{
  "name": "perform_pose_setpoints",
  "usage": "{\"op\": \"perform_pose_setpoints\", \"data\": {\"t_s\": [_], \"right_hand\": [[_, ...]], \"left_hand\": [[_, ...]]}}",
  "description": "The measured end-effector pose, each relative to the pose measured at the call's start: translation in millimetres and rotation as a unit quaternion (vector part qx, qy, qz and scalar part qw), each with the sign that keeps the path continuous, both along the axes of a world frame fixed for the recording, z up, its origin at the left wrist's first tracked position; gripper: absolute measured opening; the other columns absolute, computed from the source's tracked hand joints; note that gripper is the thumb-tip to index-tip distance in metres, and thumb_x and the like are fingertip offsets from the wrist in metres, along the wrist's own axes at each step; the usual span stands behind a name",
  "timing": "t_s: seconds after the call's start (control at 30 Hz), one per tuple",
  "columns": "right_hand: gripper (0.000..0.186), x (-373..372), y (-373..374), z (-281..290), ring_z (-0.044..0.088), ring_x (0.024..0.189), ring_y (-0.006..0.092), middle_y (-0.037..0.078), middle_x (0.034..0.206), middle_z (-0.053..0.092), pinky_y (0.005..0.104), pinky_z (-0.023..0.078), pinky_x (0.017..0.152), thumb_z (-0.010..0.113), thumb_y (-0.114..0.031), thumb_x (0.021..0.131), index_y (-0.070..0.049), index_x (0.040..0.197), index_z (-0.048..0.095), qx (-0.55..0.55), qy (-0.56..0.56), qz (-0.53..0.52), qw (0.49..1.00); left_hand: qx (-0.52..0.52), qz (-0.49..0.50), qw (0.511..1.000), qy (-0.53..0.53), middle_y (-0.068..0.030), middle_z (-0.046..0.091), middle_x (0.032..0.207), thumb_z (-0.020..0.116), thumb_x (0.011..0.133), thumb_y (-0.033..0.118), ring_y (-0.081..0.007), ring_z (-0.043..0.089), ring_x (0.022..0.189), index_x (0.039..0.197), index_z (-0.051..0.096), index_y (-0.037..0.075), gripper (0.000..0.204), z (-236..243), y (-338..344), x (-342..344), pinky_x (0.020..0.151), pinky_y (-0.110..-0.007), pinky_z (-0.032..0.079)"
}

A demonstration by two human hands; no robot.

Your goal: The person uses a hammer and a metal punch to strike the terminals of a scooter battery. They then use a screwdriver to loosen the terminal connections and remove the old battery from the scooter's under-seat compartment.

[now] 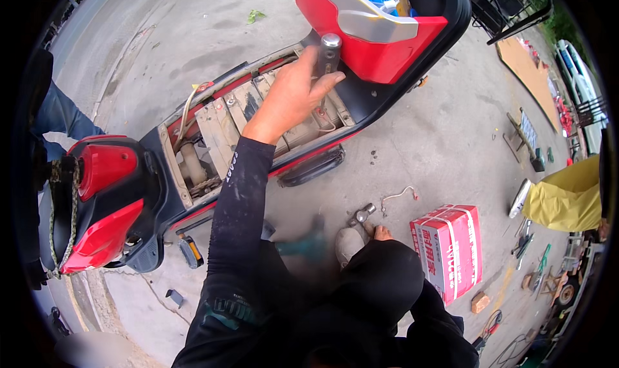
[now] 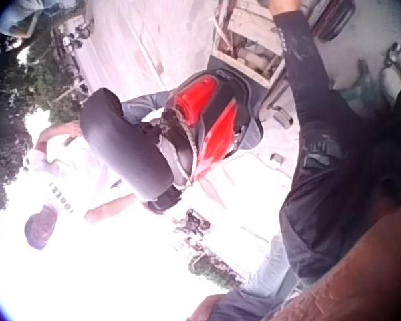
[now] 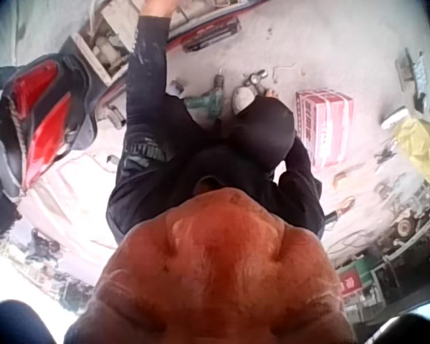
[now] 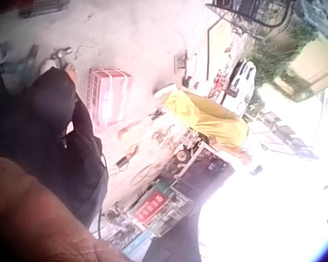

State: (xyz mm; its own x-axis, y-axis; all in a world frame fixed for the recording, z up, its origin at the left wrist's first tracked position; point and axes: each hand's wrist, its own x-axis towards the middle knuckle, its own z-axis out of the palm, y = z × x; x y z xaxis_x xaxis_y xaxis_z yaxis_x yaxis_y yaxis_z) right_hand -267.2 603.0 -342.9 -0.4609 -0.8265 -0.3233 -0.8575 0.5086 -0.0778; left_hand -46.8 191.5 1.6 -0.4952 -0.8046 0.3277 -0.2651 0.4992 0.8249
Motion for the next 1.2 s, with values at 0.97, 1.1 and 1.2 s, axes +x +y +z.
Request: {"op": "perform_pose_setpoints", "data": {"t_s": [0.97,1.1,1.2], "right_hand": [[0.044,71.3,-282.6,537.8,0.064,0.076,0.0471,0.027,0.075,0.063,0.0490,0.050,0.071,0.057,-0.035,0.104,0.008,0.095,0.061,-0.266,-0.086,0.254,0.926],[0.037,81.2,-277.3,561.5,0.056,0.064,0.0265,0.013,0.070,0.055,0.0383,0.045,0.060,0.057,-0.034,0.106,0.003,0.098,0.058,-0.440,-0.063,0.284,0.849],[0.034,76.7,-270.5,540.8,0.051,0.058,0.0162,0.007,0.066,0.049,0.0351,0.043,0.056,0.055,-0.034,0.109,0.000,0.102,0.055,-0.432,-0.034,0.275,0.858]], "left_hand": [[-0.027,-0.002,0.999,0.017,-0.0272,0.069,0.089,0.070,0.097,0.028,-0.0444,0.069,0.083,0.119,0.053,-0.006,0.044,3.2,8.6,12.3,0.074,-0.048,0.053],[-0.066,0.020,0.997,-0.039,-0.0284,0.069,0.092,0.070,0.097,0.029,-0.0471,0.067,0.088,0.119,0.053,-0.008,0.047,2.2,6.9,15.5,0.077,-0.048,0.052],[-0.021,-0.010,1.000,0.004,-0.0290,0.068,0.091,0.070,0.097,0.030,-0.0475,0.066,0.086,0.120,0.053,-0.008,0.048,5.1,8.0,12.5,0.074,-0.048,0.051]]}}
